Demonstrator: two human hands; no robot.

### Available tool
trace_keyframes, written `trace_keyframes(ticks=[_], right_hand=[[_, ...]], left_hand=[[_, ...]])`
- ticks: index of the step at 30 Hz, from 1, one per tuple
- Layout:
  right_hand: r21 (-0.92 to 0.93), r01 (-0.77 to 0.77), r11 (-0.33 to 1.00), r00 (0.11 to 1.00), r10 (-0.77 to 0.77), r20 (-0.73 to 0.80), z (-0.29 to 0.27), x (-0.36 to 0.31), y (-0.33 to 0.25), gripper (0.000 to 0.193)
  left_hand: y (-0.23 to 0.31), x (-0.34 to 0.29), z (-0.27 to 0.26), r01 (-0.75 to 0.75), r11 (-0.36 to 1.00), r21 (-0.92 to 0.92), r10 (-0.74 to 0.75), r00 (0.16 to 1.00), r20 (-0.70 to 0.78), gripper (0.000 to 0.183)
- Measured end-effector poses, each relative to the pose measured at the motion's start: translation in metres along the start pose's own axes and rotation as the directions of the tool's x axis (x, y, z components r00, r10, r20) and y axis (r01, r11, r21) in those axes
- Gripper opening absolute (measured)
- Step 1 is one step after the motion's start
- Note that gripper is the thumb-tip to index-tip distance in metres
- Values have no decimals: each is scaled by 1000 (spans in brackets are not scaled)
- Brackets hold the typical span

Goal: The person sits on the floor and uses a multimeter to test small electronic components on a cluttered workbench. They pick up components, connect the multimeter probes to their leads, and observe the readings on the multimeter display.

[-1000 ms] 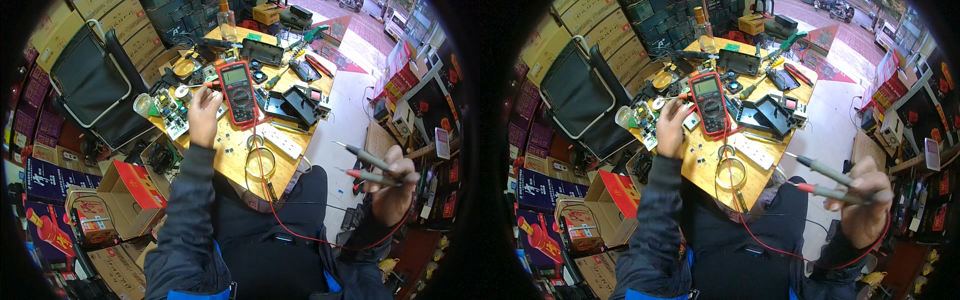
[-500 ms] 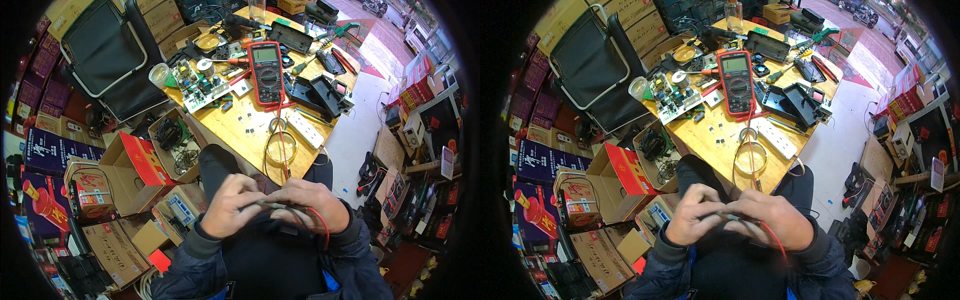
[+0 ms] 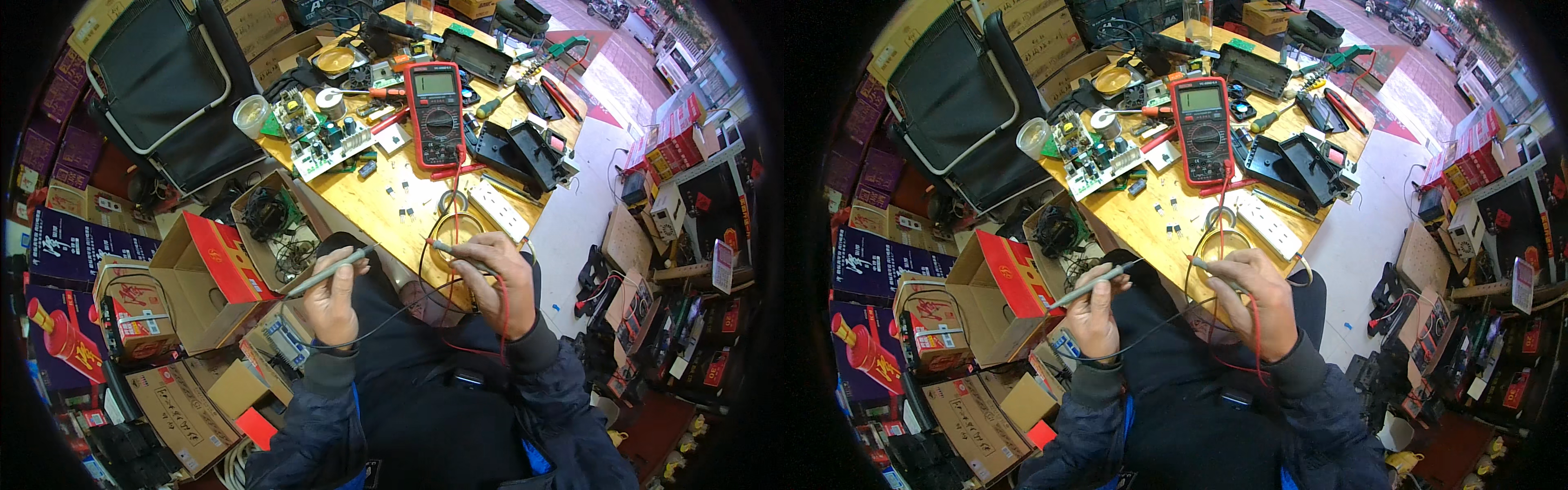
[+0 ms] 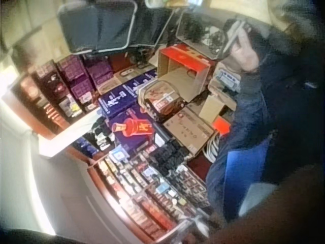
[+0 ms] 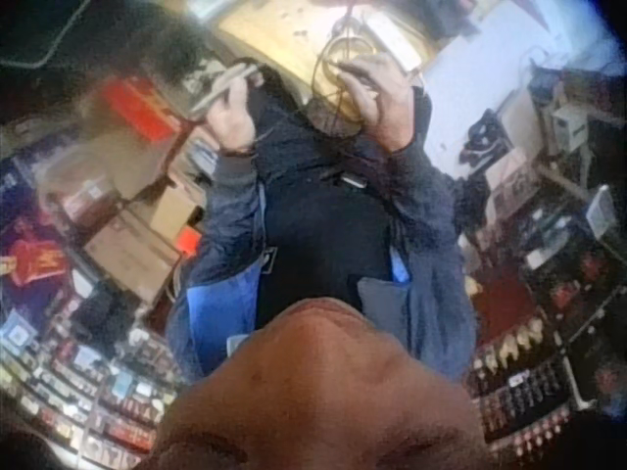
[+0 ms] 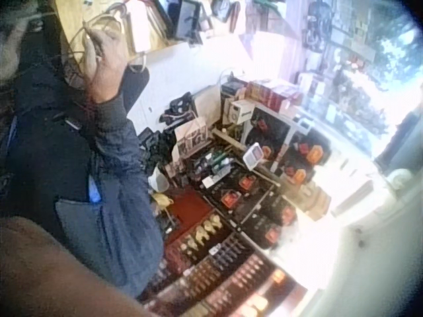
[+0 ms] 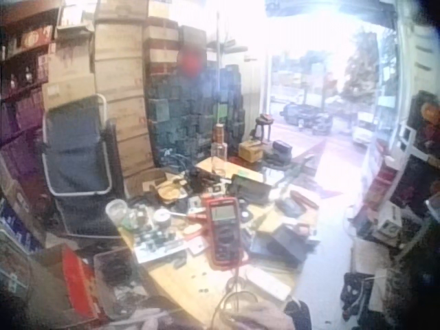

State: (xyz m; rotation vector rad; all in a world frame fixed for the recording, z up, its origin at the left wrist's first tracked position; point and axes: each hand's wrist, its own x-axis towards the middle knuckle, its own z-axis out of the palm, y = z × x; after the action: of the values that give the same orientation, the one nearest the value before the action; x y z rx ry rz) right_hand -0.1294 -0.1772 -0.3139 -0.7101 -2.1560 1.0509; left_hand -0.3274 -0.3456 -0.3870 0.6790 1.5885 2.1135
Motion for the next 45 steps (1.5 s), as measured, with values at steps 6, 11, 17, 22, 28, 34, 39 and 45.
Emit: trace_keyframes(ticks=[6, 11, 17, 22, 28, 34, 39, 45], right_hand=[[-133, -9, 991, 1000, 6, -27, -7, 4, 11, 22], [-121, 3, 993, 999, -8, -34, -9, 6, 4, 20], [-22, -75, 997, 991, 77, 107, 3, -16, -4, 19], [-72, -155, 985, 987, 158, 41, -22, -20, 17, 16], [138, -289, 947, 957, 281, 73, -33, -29, 33, 15], [518, -556, 650, 820, 529, 216, -21, -59, 41, 34], [384, -387, 838, 918, 388, 80, -29, -40, 78, 47], [482, -298, 824, 945, 327, 24, -27, -1, 106, 43]], left_hand=[[-20, 12, 16, -26, 997, 66, 24, 999, 21, 27], [-35, 22, 26, -20, 995, 102, 18, 1000, 25, 25], [-29, 21, 24, -21, 996, 82, 21, 1000, 10, 23], [-28, 16, 22, -26, 999, 47, 25, 1000, 8, 25], [-28, 7, 22, -22, 999, 45, 21, 1000, 19, 25], [-26, -2, 20, 31, 999, 40, -32, 999, 17, 27], [-22, -4, 24, 44, 997, 66, -46, 999, 27, 32], [-34, 5, 37, 40, 999, 36, -41, 998, 42, 33]])
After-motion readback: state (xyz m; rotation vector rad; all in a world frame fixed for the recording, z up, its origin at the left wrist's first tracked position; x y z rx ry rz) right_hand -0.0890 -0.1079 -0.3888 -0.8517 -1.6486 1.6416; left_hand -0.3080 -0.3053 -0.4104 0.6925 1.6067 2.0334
